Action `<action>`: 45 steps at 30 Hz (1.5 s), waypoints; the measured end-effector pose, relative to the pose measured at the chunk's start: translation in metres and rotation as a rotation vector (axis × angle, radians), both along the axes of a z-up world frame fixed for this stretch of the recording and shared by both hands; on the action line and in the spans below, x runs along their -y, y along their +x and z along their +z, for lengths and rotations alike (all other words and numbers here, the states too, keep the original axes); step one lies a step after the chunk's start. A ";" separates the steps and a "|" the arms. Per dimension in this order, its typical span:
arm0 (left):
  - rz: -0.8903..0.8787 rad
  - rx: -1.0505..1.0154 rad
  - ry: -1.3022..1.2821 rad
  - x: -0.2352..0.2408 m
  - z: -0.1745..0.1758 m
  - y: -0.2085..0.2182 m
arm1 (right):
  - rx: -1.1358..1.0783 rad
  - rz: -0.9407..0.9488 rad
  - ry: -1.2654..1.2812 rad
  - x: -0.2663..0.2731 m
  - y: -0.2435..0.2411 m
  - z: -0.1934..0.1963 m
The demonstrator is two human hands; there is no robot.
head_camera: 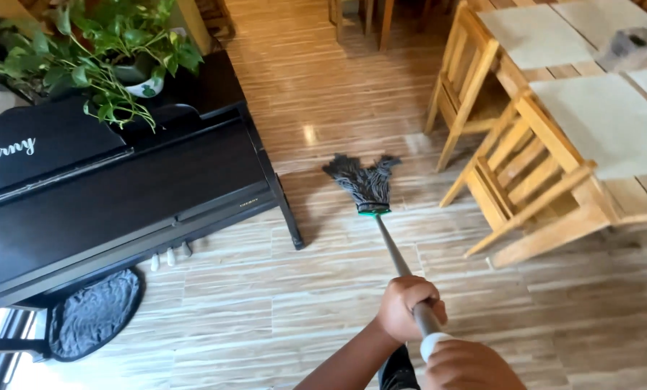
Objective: The person is mopping the tiled floor in a restaurant dining area, moving between tables and chairs.
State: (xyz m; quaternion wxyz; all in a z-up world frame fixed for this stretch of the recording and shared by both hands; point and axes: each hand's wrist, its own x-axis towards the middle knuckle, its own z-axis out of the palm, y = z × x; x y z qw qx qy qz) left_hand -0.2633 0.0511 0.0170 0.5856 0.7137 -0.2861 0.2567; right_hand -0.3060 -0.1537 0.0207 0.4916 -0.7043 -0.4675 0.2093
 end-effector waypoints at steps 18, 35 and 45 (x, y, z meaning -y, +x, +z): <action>-0.015 0.095 0.022 -0.039 -0.084 0.024 | 0.324 0.104 0.523 -0.121 -0.015 0.084; -0.057 0.117 0.055 0.018 -0.074 0.198 | 0.278 -0.017 0.556 -0.053 0.147 0.092; -0.007 0.056 0.063 0.048 -0.078 0.344 | 0.307 -0.020 0.562 -0.022 0.298 0.091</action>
